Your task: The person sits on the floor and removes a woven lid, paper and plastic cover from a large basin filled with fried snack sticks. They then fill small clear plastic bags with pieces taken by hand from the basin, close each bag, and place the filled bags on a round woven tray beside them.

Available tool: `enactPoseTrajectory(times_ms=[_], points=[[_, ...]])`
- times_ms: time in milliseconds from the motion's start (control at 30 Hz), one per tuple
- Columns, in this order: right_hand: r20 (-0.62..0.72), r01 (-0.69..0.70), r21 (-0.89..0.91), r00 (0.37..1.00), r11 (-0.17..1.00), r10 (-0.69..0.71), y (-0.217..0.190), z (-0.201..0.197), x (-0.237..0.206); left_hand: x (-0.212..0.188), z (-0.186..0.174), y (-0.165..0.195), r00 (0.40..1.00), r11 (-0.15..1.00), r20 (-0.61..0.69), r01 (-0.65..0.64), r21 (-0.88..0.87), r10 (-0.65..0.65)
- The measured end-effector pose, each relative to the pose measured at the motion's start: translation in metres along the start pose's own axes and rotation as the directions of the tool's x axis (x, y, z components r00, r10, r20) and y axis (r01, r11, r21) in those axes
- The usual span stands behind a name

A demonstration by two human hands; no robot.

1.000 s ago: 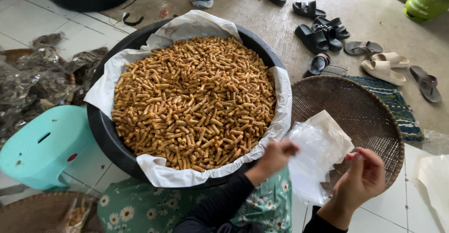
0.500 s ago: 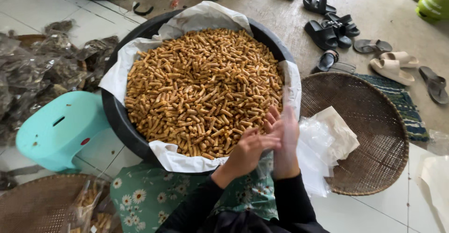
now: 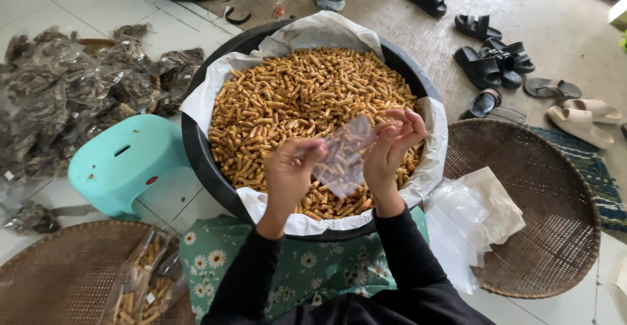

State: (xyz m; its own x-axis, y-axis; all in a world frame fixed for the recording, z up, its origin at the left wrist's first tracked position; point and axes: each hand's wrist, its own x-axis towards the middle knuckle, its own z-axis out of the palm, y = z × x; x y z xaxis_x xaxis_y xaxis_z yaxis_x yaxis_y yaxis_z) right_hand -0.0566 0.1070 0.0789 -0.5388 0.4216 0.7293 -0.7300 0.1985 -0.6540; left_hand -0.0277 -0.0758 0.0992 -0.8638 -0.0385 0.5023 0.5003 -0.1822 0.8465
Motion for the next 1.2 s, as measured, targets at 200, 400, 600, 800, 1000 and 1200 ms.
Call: enactPoseTrajectory(times_ms=[200,400,600,800,1000,1200], points=[[0.374,0.583,-0.465,0.811,0.666,-0.449,-0.073,0.011,0.013,0.024,-0.041,0.028,0.982,0.856,0.031,-0.176,0.487,0.184],[0.710,0.715,-0.351,0.624,0.604,-0.327,-0.107,0.036,0.027,0.045,-0.058,0.053,0.808,0.577,0.371,-0.588,0.567,0.458],[0.735,0.708,-0.294,0.597,0.642,-0.321,-0.101,0.032,0.024,0.055,-0.068,0.045,0.655,0.415,0.509,-0.752,0.512,0.559],[0.836,0.703,-0.201,0.486,0.682,-0.254,-0.087,0.019,0.001,0.030,-0.050,0.022,0.658,0.402,0.410,-0.730,0.553,0.631],[0.852,0.613,-0.262,0.509,0.745,-0.119,-0.079,0.010,-0.038,-0.002,-0.035,-0.001,0.607,0.335,0.336,-0.728,0.598,0.720],[0.826,0.550,-0.291,0.557,0.783,-0.084,-0.071,0.006,-0.044,-0.003,-0.027,-0.043,0.846,0.893,-0.473,-0.387,-0.231,0.245]])
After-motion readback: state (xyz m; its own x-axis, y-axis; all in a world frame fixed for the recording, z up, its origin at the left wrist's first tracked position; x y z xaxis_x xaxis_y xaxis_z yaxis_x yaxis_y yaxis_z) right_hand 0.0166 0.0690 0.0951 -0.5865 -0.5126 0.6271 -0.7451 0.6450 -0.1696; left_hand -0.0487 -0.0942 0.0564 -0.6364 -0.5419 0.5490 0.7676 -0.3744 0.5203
